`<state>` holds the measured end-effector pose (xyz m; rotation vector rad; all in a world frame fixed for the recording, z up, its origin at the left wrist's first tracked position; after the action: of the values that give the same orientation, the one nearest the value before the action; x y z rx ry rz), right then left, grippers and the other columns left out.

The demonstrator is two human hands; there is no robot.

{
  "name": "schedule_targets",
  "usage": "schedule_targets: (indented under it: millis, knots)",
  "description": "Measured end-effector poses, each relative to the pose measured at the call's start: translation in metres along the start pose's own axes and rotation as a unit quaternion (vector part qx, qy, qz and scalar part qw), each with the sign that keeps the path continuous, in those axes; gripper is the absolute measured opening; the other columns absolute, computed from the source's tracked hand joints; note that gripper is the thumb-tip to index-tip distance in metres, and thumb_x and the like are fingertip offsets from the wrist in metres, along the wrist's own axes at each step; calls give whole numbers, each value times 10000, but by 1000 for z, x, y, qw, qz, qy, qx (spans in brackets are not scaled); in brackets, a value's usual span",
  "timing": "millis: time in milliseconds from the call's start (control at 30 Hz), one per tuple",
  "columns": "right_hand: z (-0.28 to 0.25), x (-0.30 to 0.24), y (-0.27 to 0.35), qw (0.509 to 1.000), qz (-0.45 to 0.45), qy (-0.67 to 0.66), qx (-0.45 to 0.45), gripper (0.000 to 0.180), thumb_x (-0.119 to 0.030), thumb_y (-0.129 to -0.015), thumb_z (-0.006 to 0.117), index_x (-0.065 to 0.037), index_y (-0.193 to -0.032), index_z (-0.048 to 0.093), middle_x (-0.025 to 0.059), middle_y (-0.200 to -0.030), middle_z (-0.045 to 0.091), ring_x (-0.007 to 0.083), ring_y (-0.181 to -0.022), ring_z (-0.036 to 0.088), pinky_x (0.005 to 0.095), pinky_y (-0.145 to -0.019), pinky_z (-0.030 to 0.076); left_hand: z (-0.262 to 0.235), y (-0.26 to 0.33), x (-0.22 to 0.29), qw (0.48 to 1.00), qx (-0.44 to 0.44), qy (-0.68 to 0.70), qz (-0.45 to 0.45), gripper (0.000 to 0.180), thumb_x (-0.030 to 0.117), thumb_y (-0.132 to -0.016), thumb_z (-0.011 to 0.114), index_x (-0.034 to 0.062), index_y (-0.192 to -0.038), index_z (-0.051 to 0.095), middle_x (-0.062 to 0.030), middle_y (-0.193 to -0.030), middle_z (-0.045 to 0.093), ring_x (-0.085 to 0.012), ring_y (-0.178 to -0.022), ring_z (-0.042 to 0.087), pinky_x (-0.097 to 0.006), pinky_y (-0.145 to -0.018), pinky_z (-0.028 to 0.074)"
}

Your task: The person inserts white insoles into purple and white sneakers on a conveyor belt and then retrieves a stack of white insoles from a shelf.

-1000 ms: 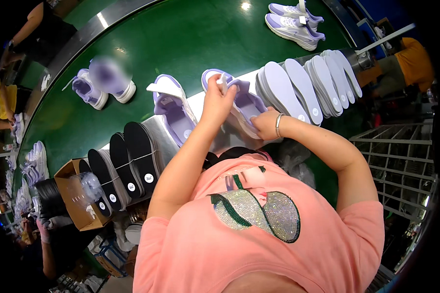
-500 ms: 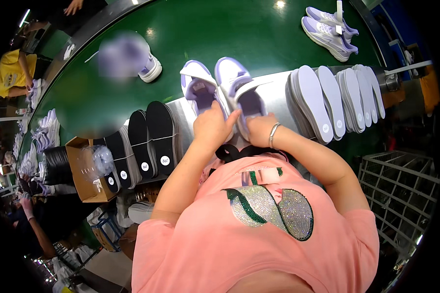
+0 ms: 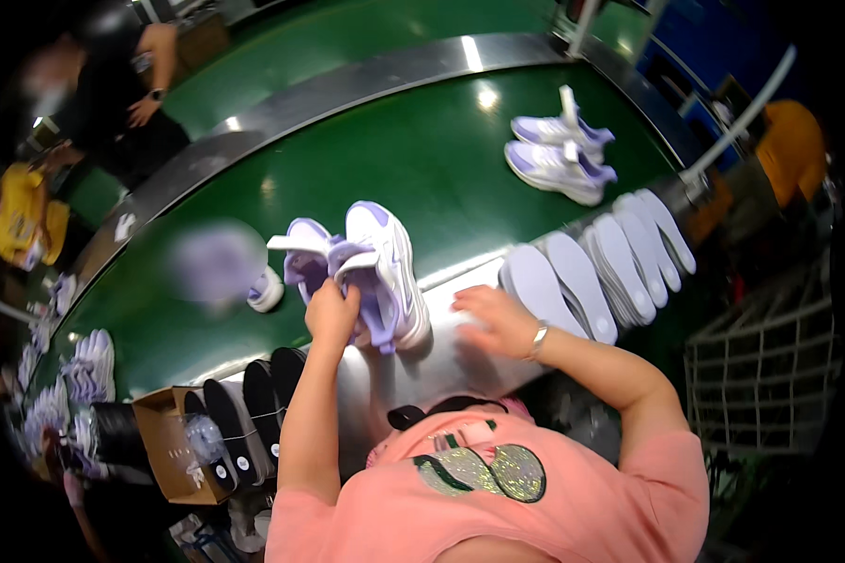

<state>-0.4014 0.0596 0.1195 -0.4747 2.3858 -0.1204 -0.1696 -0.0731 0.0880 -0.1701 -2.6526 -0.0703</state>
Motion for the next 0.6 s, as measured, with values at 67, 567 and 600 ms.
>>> schedule_targets:
  millis: [67, 567, 600]
  knots:
    - [-23, 36, -4, 996, 64, 14, 65, 279, -147, -723, 596, -14, -965, 555, 166, -1016, 541, 326, -963, 489, 381, -842, 392, 2, -37, -22, 999, 39, 3, -29, 385, 336, -754, 518, -14, -912, 516, -201, -774, 602, -374, -719, 580, -447, -649, 450]
    - [-202, 387, 34, 803, 433, 369, 178, 293, -46, -692, 601, -75, -977, 538, 163, -1260, 370, 331, -1152, 354, 397, -913, 359, 101, 74, -20, 973, 25, 0, 230, 288, 165, -745, 537, 66, -1015, 515, -78, -1017, 511, -245, -964, 466, -376, -810, 352]
    - [-204, 381, 25, 796, 456, 371, 142, 305, -64, -685, 621, -80, -977, 538, 156, -1298, 323, 322, -1189, 311, 398, -927, 345, 101, 74, -19, 970, 42, -16, 237, 287, 171, -748, 534, 73, -1017, 514, -66, -1028, 503, -235, -975, 459, -372, -820, 344]
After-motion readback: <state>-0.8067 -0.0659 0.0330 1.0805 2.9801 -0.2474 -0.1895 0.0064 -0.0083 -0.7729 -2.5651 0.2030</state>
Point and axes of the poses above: each hand's wrist, its own y-axis away from the middle knuckle, its own z-axis out of the palm, x = y × z, the point moved 1 cm from there along -y, towards the middle knuckle
